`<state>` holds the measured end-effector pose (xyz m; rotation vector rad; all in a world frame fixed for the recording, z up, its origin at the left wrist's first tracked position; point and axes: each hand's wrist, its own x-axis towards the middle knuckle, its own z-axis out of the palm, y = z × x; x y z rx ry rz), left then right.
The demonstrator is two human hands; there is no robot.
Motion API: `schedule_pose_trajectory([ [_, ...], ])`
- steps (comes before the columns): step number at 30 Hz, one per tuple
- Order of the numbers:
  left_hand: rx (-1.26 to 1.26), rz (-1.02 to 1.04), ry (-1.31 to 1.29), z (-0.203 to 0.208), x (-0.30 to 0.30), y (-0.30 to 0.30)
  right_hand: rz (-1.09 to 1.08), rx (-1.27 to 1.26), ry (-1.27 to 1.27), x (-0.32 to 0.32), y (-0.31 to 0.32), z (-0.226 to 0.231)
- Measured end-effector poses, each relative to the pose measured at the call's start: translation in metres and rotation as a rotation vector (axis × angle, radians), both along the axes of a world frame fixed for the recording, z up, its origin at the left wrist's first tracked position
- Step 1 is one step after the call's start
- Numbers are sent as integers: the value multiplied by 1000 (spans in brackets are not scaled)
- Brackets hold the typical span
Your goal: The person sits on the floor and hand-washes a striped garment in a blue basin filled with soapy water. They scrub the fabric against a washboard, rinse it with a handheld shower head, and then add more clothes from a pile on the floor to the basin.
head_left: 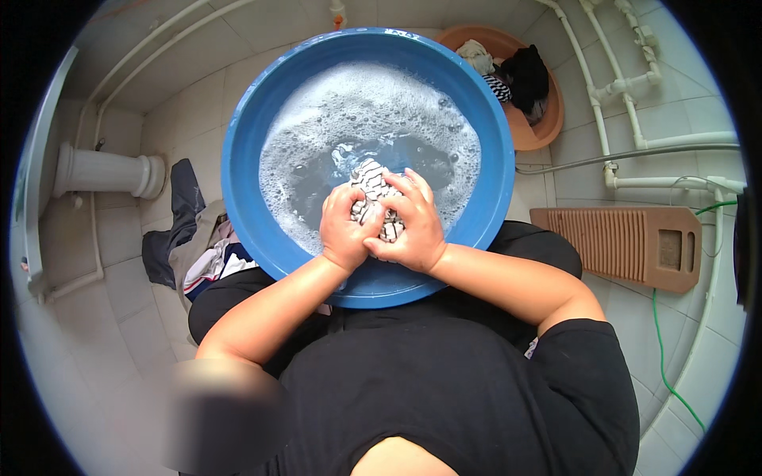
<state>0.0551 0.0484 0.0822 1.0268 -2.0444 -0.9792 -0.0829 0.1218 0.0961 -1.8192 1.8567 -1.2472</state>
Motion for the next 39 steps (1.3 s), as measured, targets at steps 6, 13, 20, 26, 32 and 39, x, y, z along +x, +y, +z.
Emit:
schedule_pose_trajectory([
  [6, 46, -28, 115, -19, -12, -25, -139, -173, -85, -3, -33, -14],
  [13, 197, -165, 126, -29, -12, -49, -36, 35, -235, -18, -52, -31],
  [20, 262, -195, 163, -37, -11, -61, 19, 110, -335, -24, -62, -34],
  [26, 298, -189, 246, -40, -9, -62, -43, 78, -246, -23, -60, -36],
  [32, 495, 20, 246, -36, -14, -61, -36, 337, -331, -29, -64, -25],
  [39, 984, 158, 236, 65, -53, -62, 221, 487, -549, -70, -17, 55],
])
